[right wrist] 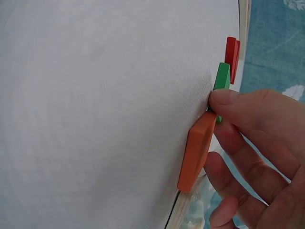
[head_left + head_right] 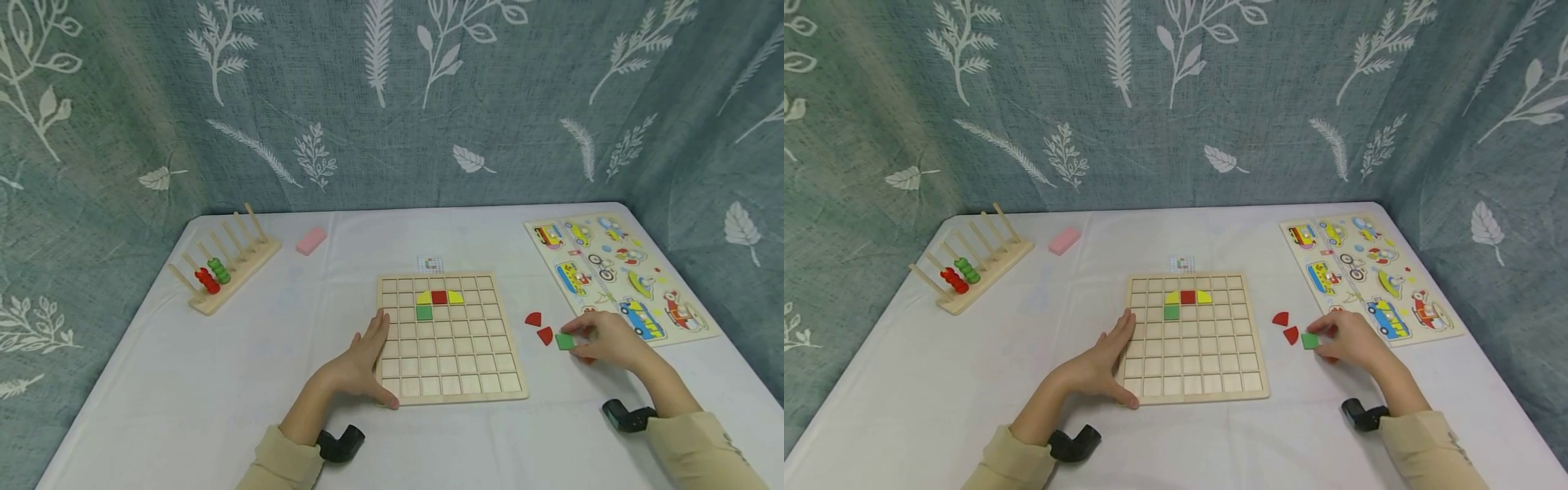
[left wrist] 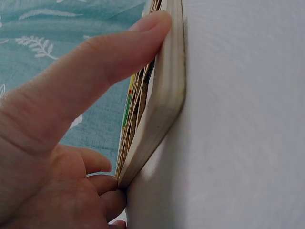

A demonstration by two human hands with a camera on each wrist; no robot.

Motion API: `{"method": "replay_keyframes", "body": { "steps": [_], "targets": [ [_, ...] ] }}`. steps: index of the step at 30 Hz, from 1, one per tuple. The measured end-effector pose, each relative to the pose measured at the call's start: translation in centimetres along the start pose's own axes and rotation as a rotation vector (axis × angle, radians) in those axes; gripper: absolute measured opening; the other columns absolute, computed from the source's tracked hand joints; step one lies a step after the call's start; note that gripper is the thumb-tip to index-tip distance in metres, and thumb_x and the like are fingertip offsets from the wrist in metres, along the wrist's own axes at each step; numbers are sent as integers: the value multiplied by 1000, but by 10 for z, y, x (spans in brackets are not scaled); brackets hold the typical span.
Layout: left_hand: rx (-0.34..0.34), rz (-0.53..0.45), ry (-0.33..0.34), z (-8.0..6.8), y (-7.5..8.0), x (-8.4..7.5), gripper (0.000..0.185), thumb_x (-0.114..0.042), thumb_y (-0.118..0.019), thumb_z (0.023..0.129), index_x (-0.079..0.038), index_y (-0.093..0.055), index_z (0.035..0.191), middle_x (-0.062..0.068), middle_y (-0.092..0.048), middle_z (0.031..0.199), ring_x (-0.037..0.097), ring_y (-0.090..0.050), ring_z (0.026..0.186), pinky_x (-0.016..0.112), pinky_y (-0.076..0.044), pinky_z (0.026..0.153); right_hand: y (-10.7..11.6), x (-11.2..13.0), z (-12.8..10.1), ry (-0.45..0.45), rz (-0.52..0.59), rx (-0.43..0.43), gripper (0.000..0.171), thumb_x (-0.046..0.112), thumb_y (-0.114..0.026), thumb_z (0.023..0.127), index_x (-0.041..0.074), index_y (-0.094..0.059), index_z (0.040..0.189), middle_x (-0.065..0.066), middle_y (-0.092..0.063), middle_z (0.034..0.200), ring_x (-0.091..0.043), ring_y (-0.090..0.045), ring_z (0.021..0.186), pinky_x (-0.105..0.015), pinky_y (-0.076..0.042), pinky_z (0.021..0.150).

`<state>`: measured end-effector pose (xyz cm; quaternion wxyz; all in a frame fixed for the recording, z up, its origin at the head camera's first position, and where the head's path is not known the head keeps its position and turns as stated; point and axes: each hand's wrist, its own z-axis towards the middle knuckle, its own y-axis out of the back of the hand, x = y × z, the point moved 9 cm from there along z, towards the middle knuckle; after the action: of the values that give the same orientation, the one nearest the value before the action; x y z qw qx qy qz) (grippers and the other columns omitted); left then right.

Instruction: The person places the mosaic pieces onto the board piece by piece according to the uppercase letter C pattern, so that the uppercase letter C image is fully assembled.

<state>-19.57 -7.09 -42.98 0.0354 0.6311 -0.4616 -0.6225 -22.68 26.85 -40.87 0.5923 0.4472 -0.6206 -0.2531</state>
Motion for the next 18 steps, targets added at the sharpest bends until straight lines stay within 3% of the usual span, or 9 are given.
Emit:
{"method": "replay_keyframes", "body": {
  "steps": [5,18],
  "targets": [
    [-3,-13,-26,-2,1,-3,134,-31,-89,51,6,1,143,19,11,150,30,8,138,51,1,108,0,-1,-1,-1,2,-1,29,8,-75,71,3,-69,99,-7,-60,89,-22,-47,78,-29,-43,61],
    [5,37,36,0,-1,3,134,-27,-90,51,3,1,144,15,11,151,26,8,138,47,0,110,1,0,-1,-2,2,4,29,10,-75,71,4,-70,98,-5,-60,87,-21,-48,77,-28,-44,59]
  ]
}}
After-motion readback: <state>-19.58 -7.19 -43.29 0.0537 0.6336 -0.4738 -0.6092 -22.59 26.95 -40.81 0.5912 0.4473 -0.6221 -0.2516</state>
